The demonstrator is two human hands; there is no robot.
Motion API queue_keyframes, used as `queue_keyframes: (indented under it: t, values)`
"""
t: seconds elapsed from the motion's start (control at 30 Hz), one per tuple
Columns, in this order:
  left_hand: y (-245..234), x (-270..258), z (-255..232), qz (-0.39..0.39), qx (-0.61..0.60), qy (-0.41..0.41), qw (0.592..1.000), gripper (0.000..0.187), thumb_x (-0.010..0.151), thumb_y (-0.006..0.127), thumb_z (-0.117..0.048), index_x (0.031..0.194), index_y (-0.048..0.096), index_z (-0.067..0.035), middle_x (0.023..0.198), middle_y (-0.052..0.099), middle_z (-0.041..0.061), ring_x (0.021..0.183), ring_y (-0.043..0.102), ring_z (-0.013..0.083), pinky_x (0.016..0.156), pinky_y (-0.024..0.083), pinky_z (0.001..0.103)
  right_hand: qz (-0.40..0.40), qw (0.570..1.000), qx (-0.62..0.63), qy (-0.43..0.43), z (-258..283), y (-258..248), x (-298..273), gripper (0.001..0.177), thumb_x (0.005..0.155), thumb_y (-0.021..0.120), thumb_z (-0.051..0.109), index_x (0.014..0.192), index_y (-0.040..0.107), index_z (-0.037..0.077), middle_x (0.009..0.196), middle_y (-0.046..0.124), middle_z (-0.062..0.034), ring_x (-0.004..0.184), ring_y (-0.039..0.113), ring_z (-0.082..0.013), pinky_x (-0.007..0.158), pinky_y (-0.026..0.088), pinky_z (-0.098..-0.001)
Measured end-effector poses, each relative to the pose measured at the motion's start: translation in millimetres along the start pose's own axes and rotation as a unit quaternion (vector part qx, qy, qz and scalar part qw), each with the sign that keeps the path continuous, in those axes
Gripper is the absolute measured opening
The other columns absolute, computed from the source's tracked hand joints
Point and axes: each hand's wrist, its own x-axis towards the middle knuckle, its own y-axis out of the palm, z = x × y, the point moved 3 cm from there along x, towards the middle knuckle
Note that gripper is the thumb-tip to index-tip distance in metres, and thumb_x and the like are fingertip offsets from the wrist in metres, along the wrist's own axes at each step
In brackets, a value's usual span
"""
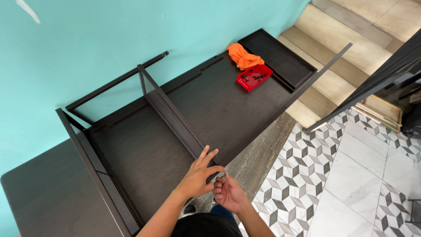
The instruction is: The person assembles a dark metal shelving unit by hand, inserting and tightening screws into the frame and attaching a mesh panel. The person handles screws and a mesh panel, positioning and securing components to build the structure.
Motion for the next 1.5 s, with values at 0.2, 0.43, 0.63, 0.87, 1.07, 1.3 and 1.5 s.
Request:
queue_keyframes:
  t: [0.2,0.43,0.63,0.87,1.07,1.3,1.5]
  values:
    - [0.7,0.7,-4.1,0.01,0.007,-0.011,1.0,0.054,0.067,0.08,-0.01,0.118,0.075,-0.025,0.165,0.031,0.009,0.158,0.006,0.0376,0.117,0.027,0.061,0.0,1.0,0.002,-0.013,-2.2,-0.9,-1.8,0.042,0.101,0.056,0.05,0.1,0.056,0.009,0.085,0.052,-0.0006,0.077,0.052,-0.0132,0.062,0.044,-0.0227]
    - [-1.7,4.2,-6.5,0.027,-0.009,-0.029,0.999,0.054,0.065,0.088,-0.022,0.117,0.073,-0.024,0.163,0.029,0.009,0.156,0.005,0.0373,0.117,0.025,0.061,0.021,0.999,0.036,-0.01,-1.3,13.7,-3.0,0.043,0.094,0.061,0.05,0.097,0.056,0.007,0.08,0.05,-0.0019,0.071,0.05,-0.0148,0.057,0.041,-0.0252]
    - [1.2,1.0,-1.1,0.006,0.01,-0.007,1.0,0.058,0.064,0.072,-0.006,0.119,0.075,-0.025,0.166,0.031,0.01,0.159,0.007,0.0382,0.118,0.028,0.06,0.05,0.998,0.036,-0.006,4.8,10.2,-2.9,0.036,0.097,0.06,0.044,0.097,0.057,0.008,0.082,0.051,-0.0007,0.074,0.051,-0.0132,0.059,0.043,-0.0244]
    - [0.6,-1.4,-6.8,-0.015,0.004,0.044,0.999,0.063,0.063,0.071,-0.003,0.123,0.071,-0.022,0.166,0.031,0.015,0.158,0.008,0.0428,0.118,0.029,0.063,0.029,0.997,0.007,-0.066,24.4,-10.5,0.4,0.018,0.097,0.063,0.028,0.099,0.062,0.01,0.083,0.059,0.0012,0.074,0.055,-0.0108,0.06,0.048,-0.0252]
    - [0.3,1.2,-9.5,0.002,0.006,0.013,1.0,0.066,0.062,0.066,0.001,0.122,0.073,-0.024,0.167,0.032,0.013,0.16,0.008,0.0424,0.118,0.028,0.063,-0.093,0.941,-0.174,-0.276,36.0,-8.5,-0.6,0.016,0.095,0.067,0.008,0.102,0.054,0.012,0.086,0.061,-0.003,0.075,0.062,-0.0141,0.063,0.053,-0.029]
    - [-1.9,2.3,-11.3,0.006,0.001,-0.006,1.0,0.063,0.061,0.068,0.0,0.119,0.074,-0.023,0.165,0.033,0.012,0.159,0.008,0.0401,0.118,0.027,0.061,-0.138,0.758,-0.395,-0.501,26.6,24.8,-15.5,0.021,0.089,0.071,-0.003,0.105,0.059,0.002,0.083,0.062,-0.0047,0.069,0.063,-0.0139,0.06,0.056,-0.029]
    - [2.8,6.5,-10.7,-0.011,0.023,0.006,1.0,0.062,0.06,0.07,0.0,0.118,0.076,-0.022,0.163,0.035,0.013,0.157,0.009,0.041,0.117,0.028,0.06,-0.047,0.417,-0.651,-0.632,27.3,69.0,-46.7,0.022,0.081,0.076,-0.004,0.1,0.072,0.008,0.091,0.065,-0.0039,0.076,0.066,-0.0152,0.063,0.053,-0.0278]
